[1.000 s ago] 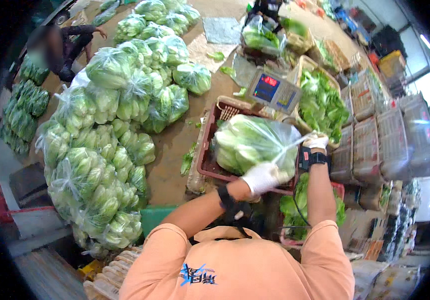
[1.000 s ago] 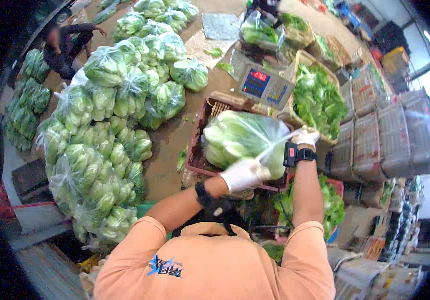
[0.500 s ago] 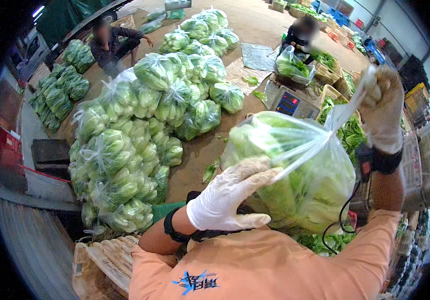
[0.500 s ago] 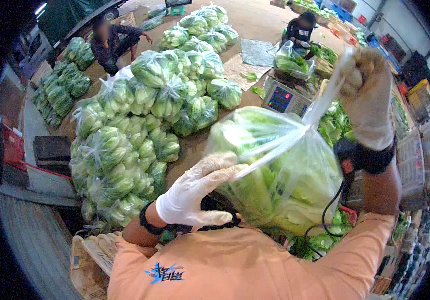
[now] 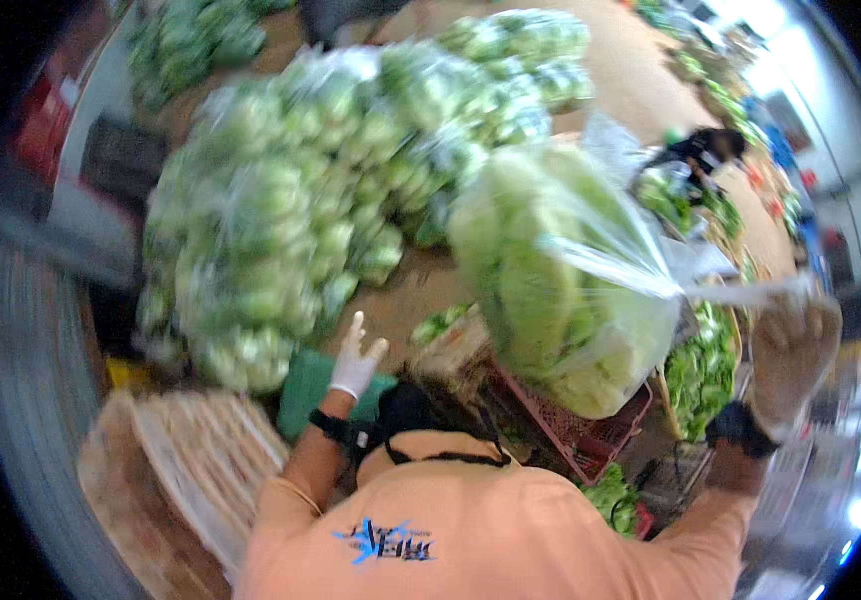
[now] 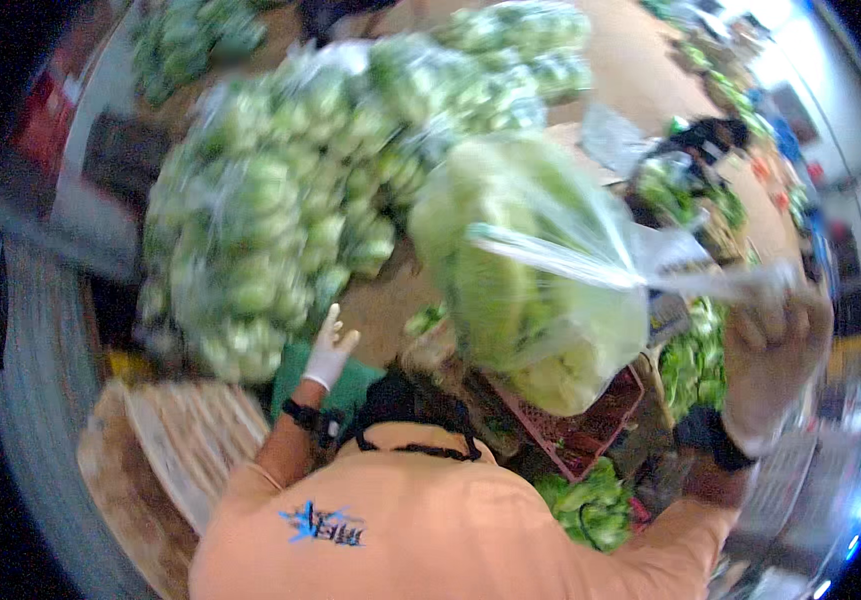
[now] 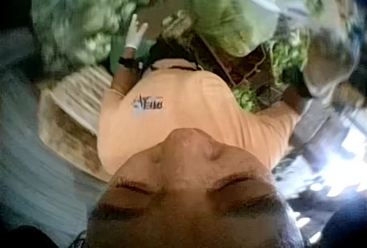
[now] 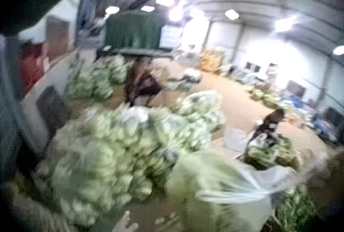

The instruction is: The person trims the stalks of green leafy vegetables using a knife, places them into a plastic bag on a digital scale to reach a target weight, and then ties the bag closed.

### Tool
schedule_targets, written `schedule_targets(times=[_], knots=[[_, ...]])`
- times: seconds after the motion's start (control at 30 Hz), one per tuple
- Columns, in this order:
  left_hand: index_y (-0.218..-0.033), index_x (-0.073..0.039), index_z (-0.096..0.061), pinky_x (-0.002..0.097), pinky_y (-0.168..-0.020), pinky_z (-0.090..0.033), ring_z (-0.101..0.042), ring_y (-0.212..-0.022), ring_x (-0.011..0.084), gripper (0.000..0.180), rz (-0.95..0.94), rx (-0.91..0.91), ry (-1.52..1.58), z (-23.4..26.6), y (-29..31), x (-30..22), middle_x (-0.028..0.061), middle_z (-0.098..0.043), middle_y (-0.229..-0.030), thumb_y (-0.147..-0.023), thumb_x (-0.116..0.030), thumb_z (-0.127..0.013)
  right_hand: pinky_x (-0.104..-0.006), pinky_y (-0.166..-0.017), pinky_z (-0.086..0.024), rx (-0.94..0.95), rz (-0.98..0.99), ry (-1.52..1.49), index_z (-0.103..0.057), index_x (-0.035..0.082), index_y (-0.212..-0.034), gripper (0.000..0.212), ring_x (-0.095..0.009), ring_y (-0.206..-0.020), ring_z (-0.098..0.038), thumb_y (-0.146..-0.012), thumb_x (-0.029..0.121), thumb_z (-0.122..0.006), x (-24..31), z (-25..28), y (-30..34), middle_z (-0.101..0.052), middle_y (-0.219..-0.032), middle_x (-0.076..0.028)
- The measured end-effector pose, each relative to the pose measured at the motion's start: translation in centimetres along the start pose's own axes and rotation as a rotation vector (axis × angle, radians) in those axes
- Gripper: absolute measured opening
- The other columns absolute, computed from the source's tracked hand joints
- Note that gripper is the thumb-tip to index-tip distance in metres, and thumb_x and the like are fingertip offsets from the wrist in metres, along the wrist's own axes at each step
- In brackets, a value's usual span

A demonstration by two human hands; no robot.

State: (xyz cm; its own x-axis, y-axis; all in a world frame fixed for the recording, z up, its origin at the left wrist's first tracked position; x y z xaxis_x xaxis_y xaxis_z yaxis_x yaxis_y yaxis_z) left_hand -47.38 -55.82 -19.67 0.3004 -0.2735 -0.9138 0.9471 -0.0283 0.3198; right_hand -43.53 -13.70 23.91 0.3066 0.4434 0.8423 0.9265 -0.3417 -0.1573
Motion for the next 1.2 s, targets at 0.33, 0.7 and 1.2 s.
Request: schedule_targets(times=[0.33, 0.7, 1.2], knots=[[-0.097, -0.009, -0.060, 0.0308, -0.053, -0.041, -0.051, -0.060, 0.0130, 0.035, 0.888, -0.334, 0.457, 4.2, 26.3, 23.8, 0.0001, -0.056, -0.073, -0.089, -0.042, -0.054, -0.0232, -0.054, -0.036, -0.221, 0.084, 0.374, -0.051, -0.001, -0.090, 0.012, -0.012, -0.060, -0.039, -0.087, 0.010, -0.054, 4.3, 11.8, 3.1, -0.053, -0.081, -0.010], [-0.094, -0.016, -0.054, 0.0276, -0.041, -0.031, -0.043, -0.047, 0.0107, 0.025, 0.914, -0.316, 0.451, 0.8, 37.8, 24.8, -0.0035, -0.051, -0.065, -0.090, -0.040, -0.052, -0.0221, -0.046, -0.026, -0.273, -0.095, -0.061, -0.047, 0.008, -0.077, 0.012, -0.008, -0.052, -0.030, -0.088, 0.010, -0.052, 4.6, 14.3, 6.9, -0.036, -0.067, 0.001], [-0.121, -0.006, -0.056, 0.0423, -0.077, -0.048, -0.061, -0.091, 0.0261, 0.051, 1.008, -0.392, 0.026, 15.8, 42.1, 22.3, 0.0112, -0.064, -0.105, -0.090, -0.046, -0.049, -0.0225, -0.052, -0.032, -0.278, -0.053, -0.263, -0.052, 0.003, -0.092, 0.010, -0.009, -0.062, -0.040, -0.085, 0.011, -0.053, 0.2, 19.7, 15.5, -0.051, -0.082, -0.003]])
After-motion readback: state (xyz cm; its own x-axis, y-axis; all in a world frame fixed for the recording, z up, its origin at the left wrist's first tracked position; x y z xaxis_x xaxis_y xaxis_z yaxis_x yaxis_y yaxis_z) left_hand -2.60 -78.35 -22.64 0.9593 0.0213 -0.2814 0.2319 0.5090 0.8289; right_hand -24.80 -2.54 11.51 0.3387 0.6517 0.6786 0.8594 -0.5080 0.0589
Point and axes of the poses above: each hand's wrist, its own y-axis away from the middle knuckle, its own z-axis out of the back of the hand, x = y × z, the point moved 1 cm from there along -y, towards the middle knuckle
